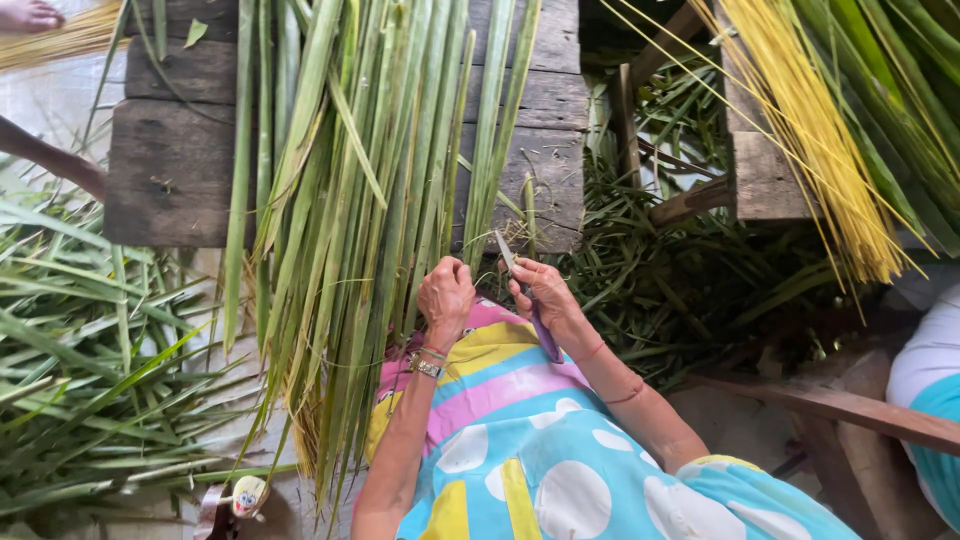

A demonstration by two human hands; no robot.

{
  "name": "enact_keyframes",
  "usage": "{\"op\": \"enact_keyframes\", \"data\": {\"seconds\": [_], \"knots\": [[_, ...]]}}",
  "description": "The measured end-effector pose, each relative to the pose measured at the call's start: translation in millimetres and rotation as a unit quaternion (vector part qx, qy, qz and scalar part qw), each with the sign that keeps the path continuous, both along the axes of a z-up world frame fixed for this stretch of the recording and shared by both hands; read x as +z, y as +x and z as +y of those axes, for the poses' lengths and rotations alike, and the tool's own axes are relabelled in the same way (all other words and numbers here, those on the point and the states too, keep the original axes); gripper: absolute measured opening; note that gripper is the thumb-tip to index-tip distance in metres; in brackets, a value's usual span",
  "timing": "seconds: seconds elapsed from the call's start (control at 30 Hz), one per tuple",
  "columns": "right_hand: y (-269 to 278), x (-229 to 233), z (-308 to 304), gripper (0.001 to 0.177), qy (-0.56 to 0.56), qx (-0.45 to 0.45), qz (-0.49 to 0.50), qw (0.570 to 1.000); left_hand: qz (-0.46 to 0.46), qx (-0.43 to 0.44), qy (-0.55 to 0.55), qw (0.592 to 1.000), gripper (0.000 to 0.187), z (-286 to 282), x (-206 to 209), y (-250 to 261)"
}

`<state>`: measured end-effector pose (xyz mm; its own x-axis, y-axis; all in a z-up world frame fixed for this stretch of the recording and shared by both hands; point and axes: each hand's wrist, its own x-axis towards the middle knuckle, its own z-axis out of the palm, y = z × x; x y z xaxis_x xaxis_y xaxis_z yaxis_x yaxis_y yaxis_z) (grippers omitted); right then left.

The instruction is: Stripping the leafy material from palm leaf ribs using a small knife

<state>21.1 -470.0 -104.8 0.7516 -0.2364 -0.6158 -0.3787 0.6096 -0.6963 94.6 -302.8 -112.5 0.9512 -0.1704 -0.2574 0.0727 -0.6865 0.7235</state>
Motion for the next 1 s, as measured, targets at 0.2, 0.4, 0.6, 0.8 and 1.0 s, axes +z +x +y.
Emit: {"op": "enact_keyframes", "data": {"seconds": [0.2, 0.4, 0.6, 0.8, 1.0], "knots": [[-1.0, -8.9, -4.2, 0.013, 0.003, 0.002, 0.002, 1.0, 0.089, 0.014, -0.037, 0.995, 0.02, 0.6, -7.7, 5.9], [1.0, 13.7, 4.4, 0.011, -0.013, 0.004, 0.002, 1.0, 0.102, 0.023, -0.039, 0.994, 0.016, 3.8, -5.3, 7.8], [1.3, 7.6, 1.5, 0.012, -0.017, 0.005, 0.007, 1.0, 0.075, 0.036, -0.068, 0.994, 0.015, 7.9, 23.9, 3.5], [3.2, -12.6, -3.1, 0.011, -0.001, 0.005, -0.006, 1.0, 0.059, 0.048, -0.068, 0.995, 0.011, 6.8, 16.4, 1.3], [3.6, -8.7, -2.1, 0.013, -0.012, 0.003, -0.01, 1.0, 0.126, 0.082, -0.208, 0.967, 0.021, 2.4, 10.1, 1.5]]}}
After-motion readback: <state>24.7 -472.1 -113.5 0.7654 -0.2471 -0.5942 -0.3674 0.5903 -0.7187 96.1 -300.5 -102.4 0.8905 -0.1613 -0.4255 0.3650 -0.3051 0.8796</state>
